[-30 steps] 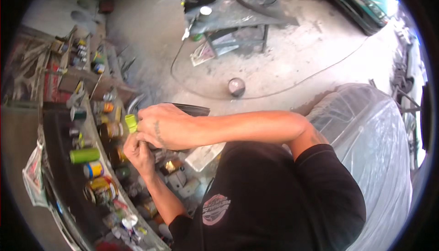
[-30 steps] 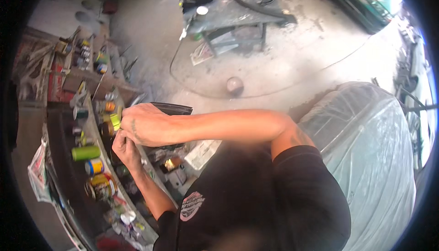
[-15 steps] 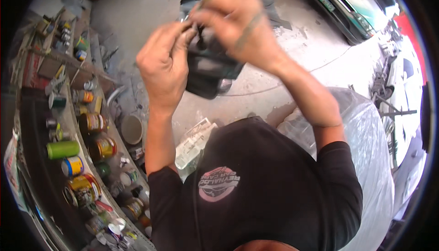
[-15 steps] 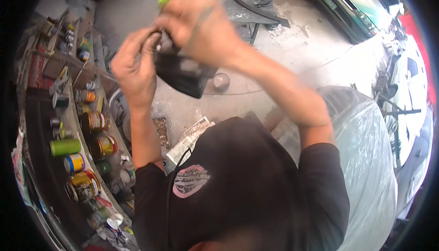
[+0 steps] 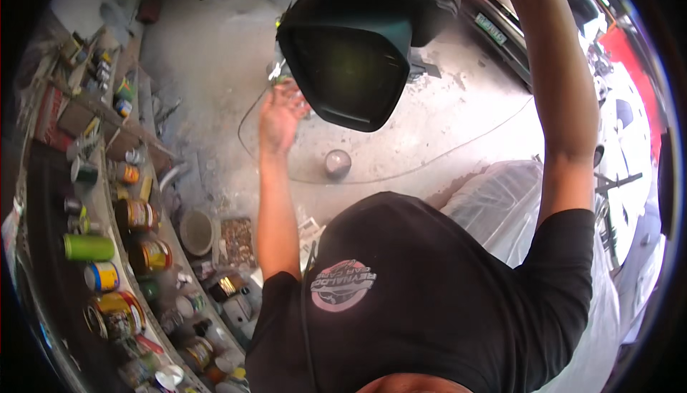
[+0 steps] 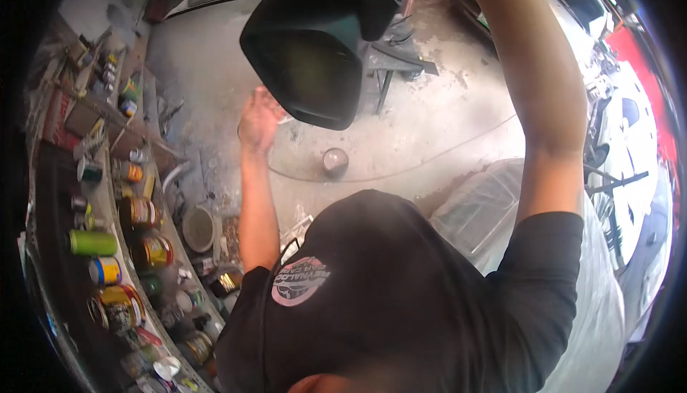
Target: The person retrieves a car side mirror from a shelf, applies masking tape to its edges, and then uses a spray gun to paint the mirror housing yellow. The person holds the mirror and rotates it while spraying to cover different sides.
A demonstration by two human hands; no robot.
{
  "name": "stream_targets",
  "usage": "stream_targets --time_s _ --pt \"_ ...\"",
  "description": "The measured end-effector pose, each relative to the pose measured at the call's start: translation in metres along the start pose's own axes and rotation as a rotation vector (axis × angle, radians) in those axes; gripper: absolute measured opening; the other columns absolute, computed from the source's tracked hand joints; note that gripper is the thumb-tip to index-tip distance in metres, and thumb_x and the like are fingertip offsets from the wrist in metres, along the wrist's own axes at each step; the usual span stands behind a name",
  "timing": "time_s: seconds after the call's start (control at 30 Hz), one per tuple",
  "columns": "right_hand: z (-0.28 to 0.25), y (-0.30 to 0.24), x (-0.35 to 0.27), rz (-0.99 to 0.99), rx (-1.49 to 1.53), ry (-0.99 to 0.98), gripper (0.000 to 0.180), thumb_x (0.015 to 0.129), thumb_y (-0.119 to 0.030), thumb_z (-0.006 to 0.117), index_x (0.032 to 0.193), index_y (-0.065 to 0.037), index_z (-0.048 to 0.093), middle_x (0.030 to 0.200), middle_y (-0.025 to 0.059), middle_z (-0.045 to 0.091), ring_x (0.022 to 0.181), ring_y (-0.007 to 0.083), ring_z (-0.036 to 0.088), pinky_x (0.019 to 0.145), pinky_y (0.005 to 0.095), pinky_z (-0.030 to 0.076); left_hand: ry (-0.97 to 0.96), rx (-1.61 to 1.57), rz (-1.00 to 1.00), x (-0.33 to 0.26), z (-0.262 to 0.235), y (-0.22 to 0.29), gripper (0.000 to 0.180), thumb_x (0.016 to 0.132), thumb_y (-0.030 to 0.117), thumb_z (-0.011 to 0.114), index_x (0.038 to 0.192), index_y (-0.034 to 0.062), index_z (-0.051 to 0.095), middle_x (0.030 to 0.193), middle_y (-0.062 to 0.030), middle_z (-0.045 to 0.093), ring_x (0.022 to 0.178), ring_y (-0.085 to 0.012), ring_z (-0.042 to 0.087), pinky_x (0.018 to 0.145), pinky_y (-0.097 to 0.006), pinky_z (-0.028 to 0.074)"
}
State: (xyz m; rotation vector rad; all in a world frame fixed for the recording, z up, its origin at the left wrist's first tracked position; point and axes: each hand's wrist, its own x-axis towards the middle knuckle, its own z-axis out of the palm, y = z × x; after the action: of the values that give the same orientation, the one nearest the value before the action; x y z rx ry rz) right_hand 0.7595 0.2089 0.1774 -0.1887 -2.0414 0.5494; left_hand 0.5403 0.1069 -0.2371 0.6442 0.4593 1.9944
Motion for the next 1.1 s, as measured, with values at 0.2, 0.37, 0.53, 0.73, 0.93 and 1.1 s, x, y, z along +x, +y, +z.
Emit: stream_targets --time_s 0.2,0.37,0.53,0.73,0.93,1.1 --pt "-0.018 -0.021 0.047 0.070 0.055 -0.042 0.026 0.095 -0.024 0.067 0.101 0.001 0.072 0.093 0.0119 0.071 0.078 0.0173 0.066 0.076 0.0331 0.056 -0.381 -0.385 -0.114 0.043 0.080 -0.021 0.054 0.103 0.037 0.048 0.146 0.0040 0.046 0.150 -0.0135 0.049 0.137 -0.0326 0.046 0.119 -0.046 0.034" --pt "-0.037 -0.039 0.038 0.107 0.205 -0.050 0.027 0.095 -0.025 0.066 0.101 0.000 0.071 0.095 0.0120 0.071 0.080 0.0177 0.067 0.076 0.0333 0.056 -0.321 -0.307 -0.019 0.061 0.116 0.009 0.054 0.098 0.041 0.055 0.146 0.0161 0.050 0.147 -0.0127 0.053 0.134 -0.0383 0.048 0.112 -0.060 0.037" --pt "-0.049 -0.053 0.024 0.102 0.306 -0.067 0.027 0.096 -0.026 0.065 0.101 0.000 0.071 0.096 0.0120 0.070 0.082 0.0180 0.067 0.077 0.0335 0.056 -0.545 -0.233 0.080 0.081 0.140 0.040 0.054 0.094 0.035 0.064 0.144 0.0155 0.053 0.150 -0.0119 0.049 0.142 -0.0380 0.040 0.114 -0.059 0.035" --pt "-0.057 -0.065 0.009 0.086 0.396 -0.109 0.028 0.096 -0.027 0.064 0.102 0.000 0.070 0.097 0.0121 0.070 0.084 0.0185 0.067 0.077 0.0337 0.056 -0.552 -0.241 0.133 0.093 0.159 0.053 0.049 0.099 0.028 0.061 0.145 0.0188 0.049 0.151 -0.0074 0.046 0.142 -0.0379 0.040 0.113 -0.062 0.036" --pt "-0.058 -0.069 0.001 0.088 0.440 -0.145 0.029 0.096 -0.028 0.063 0.102 0.000 0.069 0.099 0.0121 0.069 0.086 0.0189 0.067 0.078 0.0340 0.056 -0.562 -0.343 0.229 0.080 0.162 0.061 0.043 0.104 0.016 0.050 0.146 0.0239 0.048 0.157 -0.0022 0.040 0.145 -0.0342 0.037 0.115 -0.061 0.036" --pt "-0.058 -0.071 -0.002 0.098 0.459 -0.160 0.029 0.097 -0.029 0.062 0.102 -0.001 0.068 0.100 0.0122 0.069 0.088 0.0192 0.067 0.078 0.0342 0.056 -0.541 -0.348 0.278 0.075 0.162 0.070 0.049 0.102 0.013 0.051 0.149 0.0243 0.045 0.160 -0.0008 0.035 0.148 -0.0323 0.032 0.117 -0.059 0.033"
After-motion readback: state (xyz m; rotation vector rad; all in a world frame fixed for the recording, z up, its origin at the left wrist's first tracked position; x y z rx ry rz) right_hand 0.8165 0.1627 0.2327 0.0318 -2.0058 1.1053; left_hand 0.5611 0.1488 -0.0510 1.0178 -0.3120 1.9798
